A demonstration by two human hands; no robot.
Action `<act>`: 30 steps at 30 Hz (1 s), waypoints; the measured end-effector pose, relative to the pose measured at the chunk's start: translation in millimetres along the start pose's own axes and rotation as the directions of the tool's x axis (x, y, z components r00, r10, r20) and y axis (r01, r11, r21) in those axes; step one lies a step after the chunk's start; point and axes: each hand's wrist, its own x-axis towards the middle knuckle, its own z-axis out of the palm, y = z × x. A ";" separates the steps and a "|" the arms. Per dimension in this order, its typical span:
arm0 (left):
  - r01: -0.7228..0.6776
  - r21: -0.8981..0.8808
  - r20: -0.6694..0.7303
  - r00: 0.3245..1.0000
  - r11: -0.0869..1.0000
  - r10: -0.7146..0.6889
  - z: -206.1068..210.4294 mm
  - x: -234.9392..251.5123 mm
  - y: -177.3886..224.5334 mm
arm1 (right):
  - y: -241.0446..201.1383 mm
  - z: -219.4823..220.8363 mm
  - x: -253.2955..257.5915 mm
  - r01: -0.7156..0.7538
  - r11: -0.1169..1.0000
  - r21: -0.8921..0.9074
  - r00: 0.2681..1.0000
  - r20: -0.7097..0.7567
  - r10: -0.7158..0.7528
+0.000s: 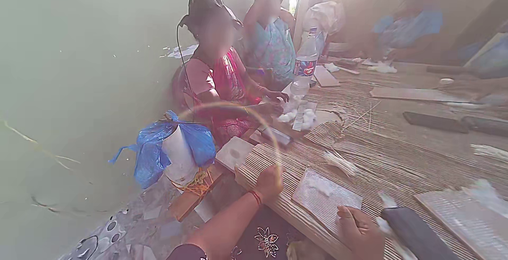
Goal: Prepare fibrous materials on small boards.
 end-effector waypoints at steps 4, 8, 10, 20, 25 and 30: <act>-0.005 -0.013 -0.043 0.999 1.000 0.005 2.4 -0.1 -3.4 | -2.8 -1.1 -0.1 -0.008 1.000 -0.010 1.000 0.012 0.008; -0.026 -0.025 -0.072 0.997 0.999 0.024 5.5 -0.5 -6.0 | -3.2 -0.6 0.2 -0.027 1.000 0.006 1.000 0.012 0.027; -0.028 -0.016 -0.072 0.997 0.999 0.027 4.9 -0.9 -5.3 | -2.9 -0.7 -0.1 -0.032 0.999 0.010 0.999 0.017 0.031; -0.070 -0.014 -0.117 0.991 0.997 0.068 7.5 -2.2 -8.1 | -3.5 -1.7 -0.3 -0.029 0.999 0.016 0.999 0.026 0.029; -0.034 -0.006 -0.077 0.996 0.999 0.034 5.9 -1.3 -6.8 | -3.6 -1.4 1.1 -0.019 1.000 0.020 1.000 0.018 0.019; -0.048 -0.001 -0.100 0.994 0.999 0.048 7.0 -1.4 -7.9 | -0.5 -0.5 0.8 -0.023 0.999 0.028 0.999 0.023 0.022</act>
